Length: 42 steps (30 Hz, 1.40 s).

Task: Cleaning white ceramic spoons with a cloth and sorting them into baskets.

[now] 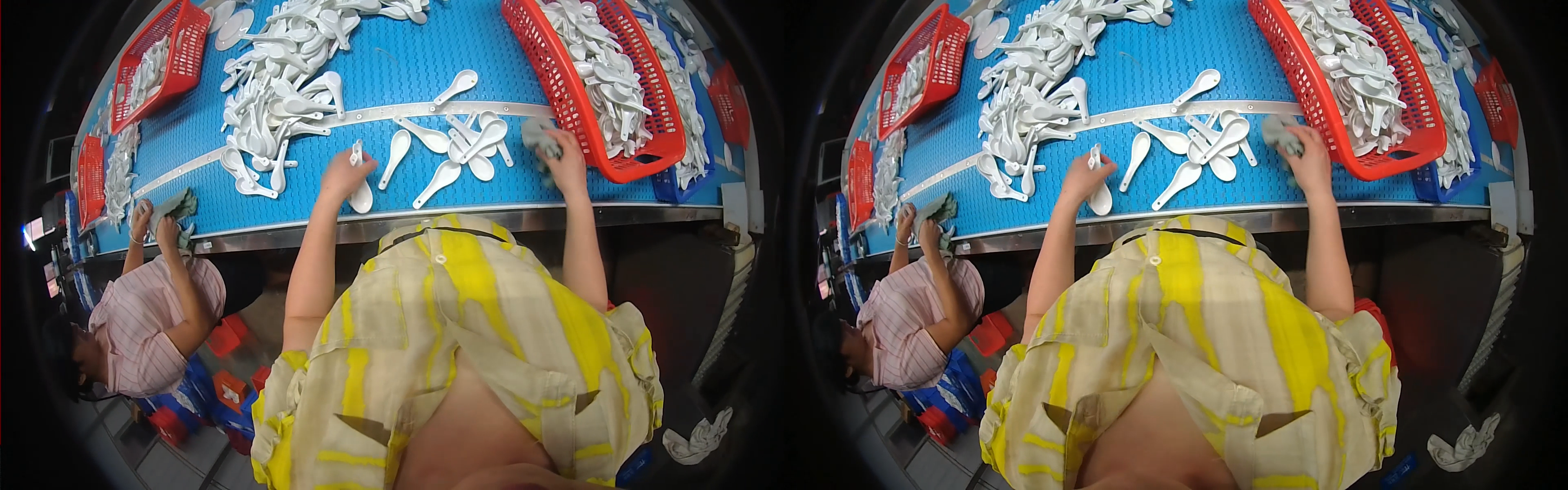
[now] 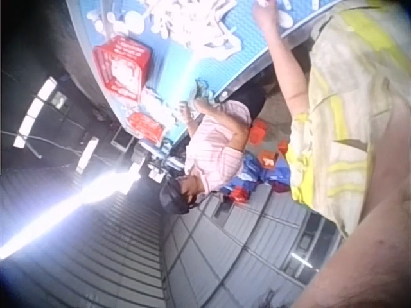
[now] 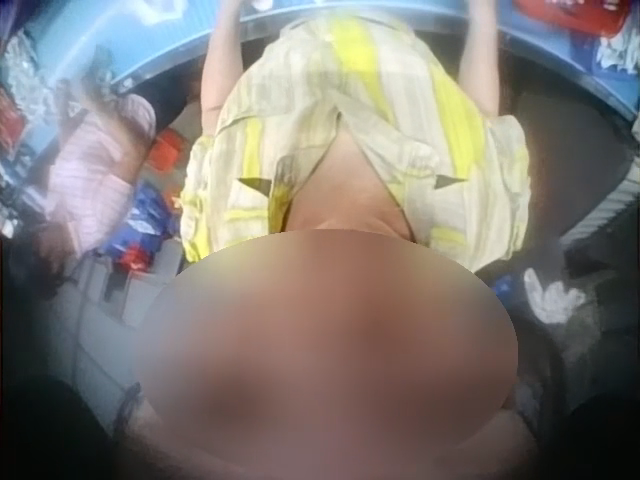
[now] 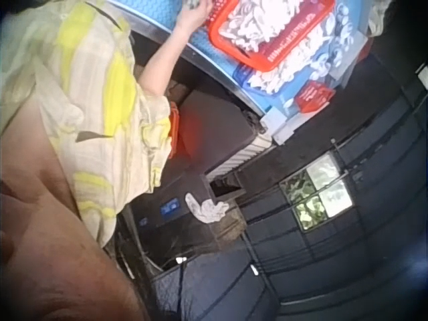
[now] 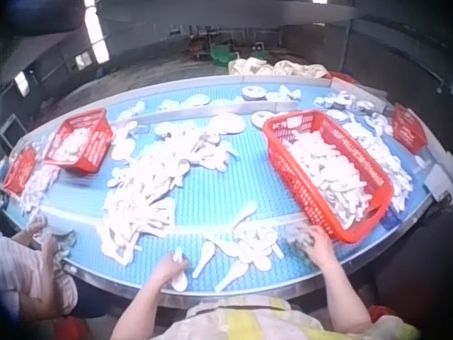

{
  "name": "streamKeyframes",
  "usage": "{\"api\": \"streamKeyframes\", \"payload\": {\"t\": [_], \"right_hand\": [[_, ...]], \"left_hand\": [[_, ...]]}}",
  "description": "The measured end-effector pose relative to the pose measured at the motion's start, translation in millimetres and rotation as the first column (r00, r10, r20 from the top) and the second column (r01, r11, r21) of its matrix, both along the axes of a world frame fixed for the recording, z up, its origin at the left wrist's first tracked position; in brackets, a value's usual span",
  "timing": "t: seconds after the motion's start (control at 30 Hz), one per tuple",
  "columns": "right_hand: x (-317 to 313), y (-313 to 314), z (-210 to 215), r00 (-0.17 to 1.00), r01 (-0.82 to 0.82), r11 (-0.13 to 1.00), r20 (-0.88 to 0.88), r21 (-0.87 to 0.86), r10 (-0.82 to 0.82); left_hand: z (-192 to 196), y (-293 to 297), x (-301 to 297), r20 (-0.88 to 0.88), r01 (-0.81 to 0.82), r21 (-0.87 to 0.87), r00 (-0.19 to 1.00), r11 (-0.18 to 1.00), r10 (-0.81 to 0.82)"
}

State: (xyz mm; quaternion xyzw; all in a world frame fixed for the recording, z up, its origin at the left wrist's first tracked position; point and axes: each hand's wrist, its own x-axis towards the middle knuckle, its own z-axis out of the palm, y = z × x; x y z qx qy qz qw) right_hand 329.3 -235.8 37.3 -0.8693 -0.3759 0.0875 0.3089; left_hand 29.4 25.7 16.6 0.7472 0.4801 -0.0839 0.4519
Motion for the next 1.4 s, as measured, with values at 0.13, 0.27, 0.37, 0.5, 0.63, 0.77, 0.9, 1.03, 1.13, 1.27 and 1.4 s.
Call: {"api": "streamKeyframes", "payload": {"t": [0.13,0.27,0.37,0.5,0.63,0.77,0.9,1.03,1.13,1.27,1.4], "right_hand": [[-14,14,6,0.926,-0.212,0.96,0.276,-0.183,0.257],[-32,72,-20,0.812,-0.451,0.865,0.301,-0.22,0.5],[-31,79,-24,0.804,-0.45,0.823,0.244,-0.346,0.543],[-18,60,-33,0.961,-0.27,0.963,-0.068,0.014,0.27],[-4,59,-21,0.923,0.157,0.987,-0.36,0.027,-0.137],[0,75,-54,0.985,-0.002,0.978,-0.166,-0.206,-0.033],[5,75,-72,0.996,-0.075,0.992,-0.06,-0.098,0.069],[4,72,-66,0.957,-0.098,0.987,-0.285,-0.128,0.058],[-8,78,-52,0.985,-0.118,0.936,-0.161,-0.33,0.067],[-5,79,-61,0.99,-0.023,0.98,-0.139,-0.199,-0.005],[-13,79,-44,0.991,-0.006,0.998,-0.137,-0.067,-0.003]], "left_hand": [[-10,10,34,-0.028,-0.076,0.135,0.996,0.988,0.081],[-50,16,79,0.076,-0.017,0.147,0.997,0.989,0.006],[-48,8,94,0.401,-0.259,-0.425,0.805,0.867,0.437],[-33,12,70,0.462,-0.383,-0.295,0.744,0.875,0.482],[-15,29,16,0.456,-0.345,-0.703,0.452,0.622,0.766],[-11,26,-15,0.266,-0.142,-0.94,0.258,0.309,0.929],[-41,22,-25,0.243,-0.23,-0.931,0.193,0.285,0.951],[-34,26,-19,0.244,-0.314,-0.878,0.354,0.361,0.903],[-28,27,2,0.351,-0.384,-0.598,0.663,0.704,0.661],[-20,0,44,-0.023,0.006,0.261,1.0,0.965,0.0],[-36,-12,46,-0.086,0.102,0.27,0.993,0.957,-0.082]]}}
